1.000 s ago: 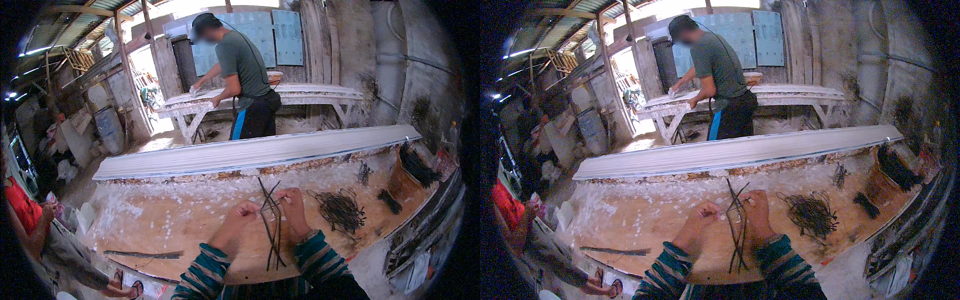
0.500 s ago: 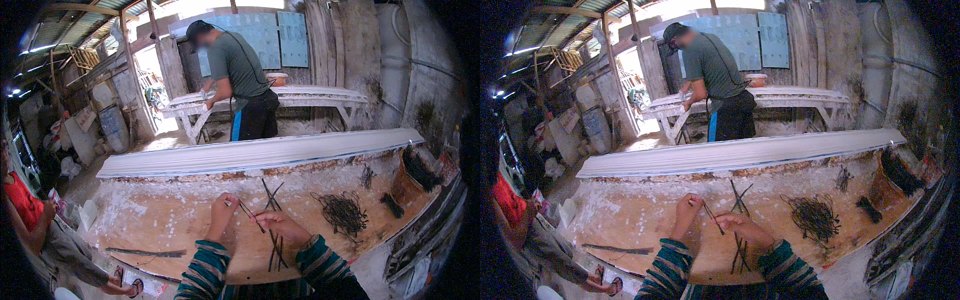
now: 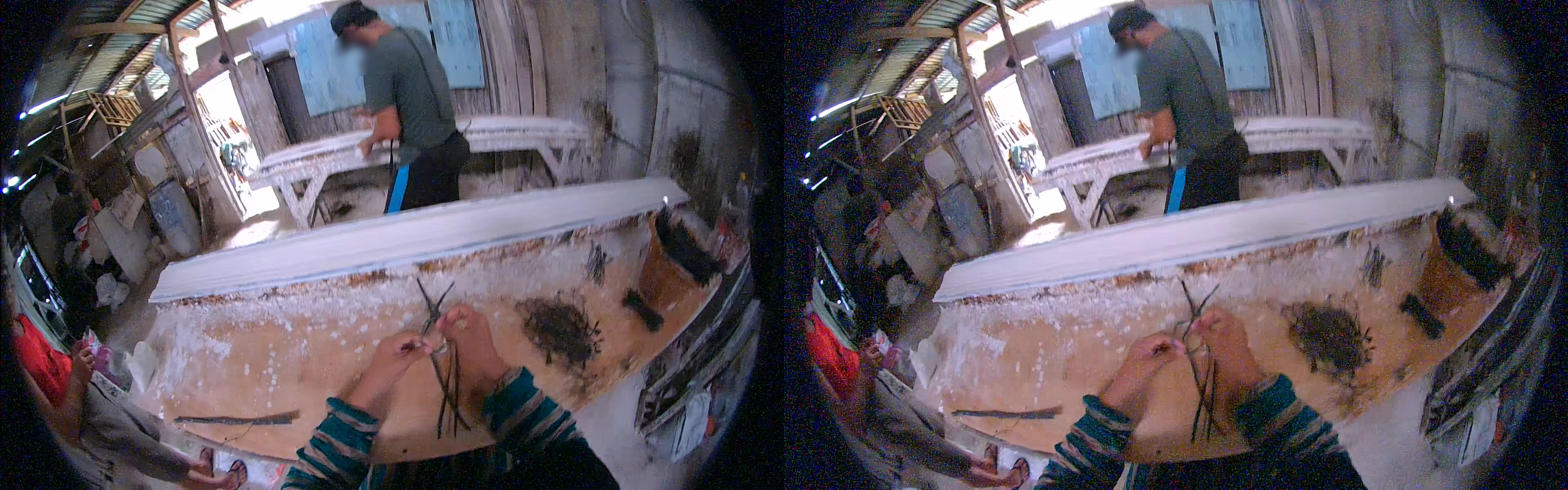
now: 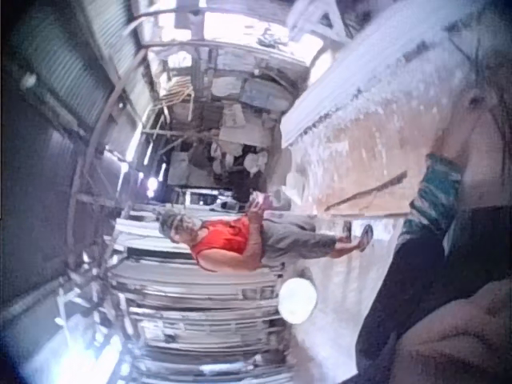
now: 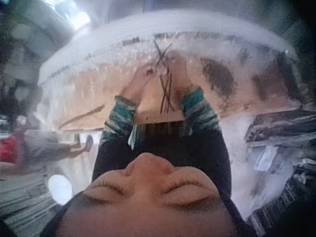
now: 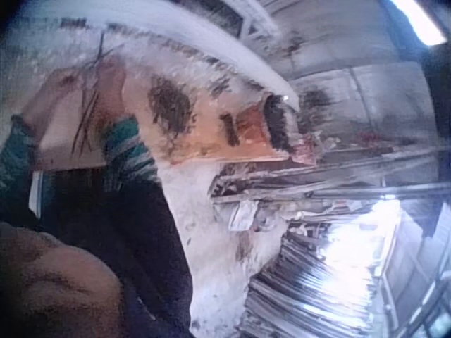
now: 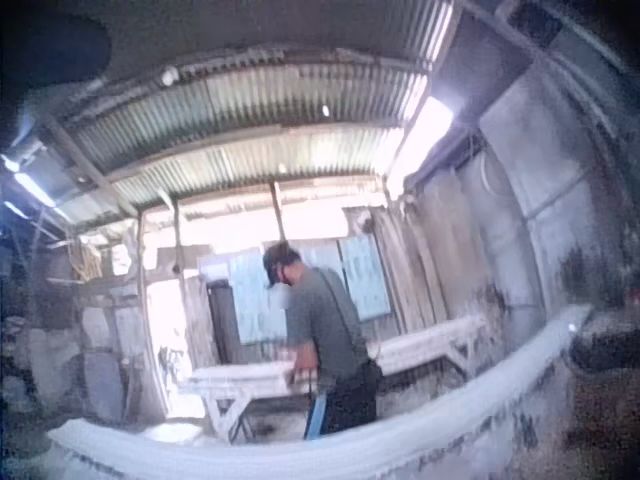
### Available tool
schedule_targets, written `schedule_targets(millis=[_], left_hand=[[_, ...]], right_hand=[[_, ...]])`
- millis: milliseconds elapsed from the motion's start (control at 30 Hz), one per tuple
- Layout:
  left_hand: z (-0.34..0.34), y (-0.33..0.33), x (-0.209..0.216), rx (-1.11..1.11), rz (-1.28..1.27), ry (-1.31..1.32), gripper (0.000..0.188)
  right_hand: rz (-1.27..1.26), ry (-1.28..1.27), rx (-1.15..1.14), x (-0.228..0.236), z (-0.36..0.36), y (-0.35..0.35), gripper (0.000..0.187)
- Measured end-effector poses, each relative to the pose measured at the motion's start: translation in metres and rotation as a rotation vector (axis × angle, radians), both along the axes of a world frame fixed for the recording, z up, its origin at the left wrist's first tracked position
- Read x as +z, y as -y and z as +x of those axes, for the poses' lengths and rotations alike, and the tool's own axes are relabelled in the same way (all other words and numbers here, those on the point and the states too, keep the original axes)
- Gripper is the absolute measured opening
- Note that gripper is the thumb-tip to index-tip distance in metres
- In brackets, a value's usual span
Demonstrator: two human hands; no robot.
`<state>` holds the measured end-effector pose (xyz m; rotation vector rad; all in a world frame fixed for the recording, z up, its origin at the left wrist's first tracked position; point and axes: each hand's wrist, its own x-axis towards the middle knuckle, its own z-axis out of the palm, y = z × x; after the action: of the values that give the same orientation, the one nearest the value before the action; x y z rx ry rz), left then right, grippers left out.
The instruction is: The person repeatedly picks up thin dark fibers from a pile on the table and interlaces them by hand, forming a small woven bundle. Another person in the background works on a long white object at a separate table.
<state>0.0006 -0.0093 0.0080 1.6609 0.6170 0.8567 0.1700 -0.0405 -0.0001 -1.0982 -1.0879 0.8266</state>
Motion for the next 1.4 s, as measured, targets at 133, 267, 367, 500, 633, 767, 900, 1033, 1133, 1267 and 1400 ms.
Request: schedule_targets(millis=[133,267,367,500,633,767,900,1033,1133,1267,1400], left_hand=[[0.007,0.017,-0.007,-0.191,-0.110,0.013,0.010],[0.010,0.017,0.001,-0.186,-0.089,0.058,0.008],[0.007,0.009,-0.003,-0.108,0.054,-0.058,0.006],[0.002,-0.004,-0.012,0.193,0.020,0.113,0.006],[-0.017,-0.035,-0.025,0.521,0.060,0.051,0.008],[-0.026,-0.039,-0.012,0.674,-0.115,0.127,0.006],[-0.024,-0.047,-0.025,0.608,-0.030,0.118,0.004],[-0.018,-0.031,-0.018,0.553,-0.143,0.136,0.004],[-0.012,-0.021,-0.013,0.535,-0.100,0.036,0.004],[-0.005,-0.025,-0.030,0.383,-0.011,0.005,0.001],[0.002,-0.014,-0.028,-0.039,0.340,-0.062,0.007]], right_hand=[[0.054,0.237,-0.321,-0.026,0.019,-0.022,0.020],[0.082,0.148,-0.338,-0.017,0.015,-0.016,0.019],[0.080,0.199,-0.346,-0.018,0.015,-0.018,0.016],[0.078,0.257,-0.422,-0.012,0.016,-0.019,0.015],[0.192,0.388,-0.228,-0.023,0.007,-0.015,0.015],[0.220,0.309,0.335,-0.008,-0.028,0.013,0.014],[0.356,0.345,0.504,-0.002,-0.043,0.020,0.016],[0.210,0.253,0.542,0.019,-0.032,0.023,0.013],[0.243,0.437,0.397,0.027,-0.016,0.019,0.010],[0.394,0.534,-0.026,0.016,-0.011,0.012,0.012],[0.306,0.523,-0.320,-0.009,0.017,-0.008,0.013]])
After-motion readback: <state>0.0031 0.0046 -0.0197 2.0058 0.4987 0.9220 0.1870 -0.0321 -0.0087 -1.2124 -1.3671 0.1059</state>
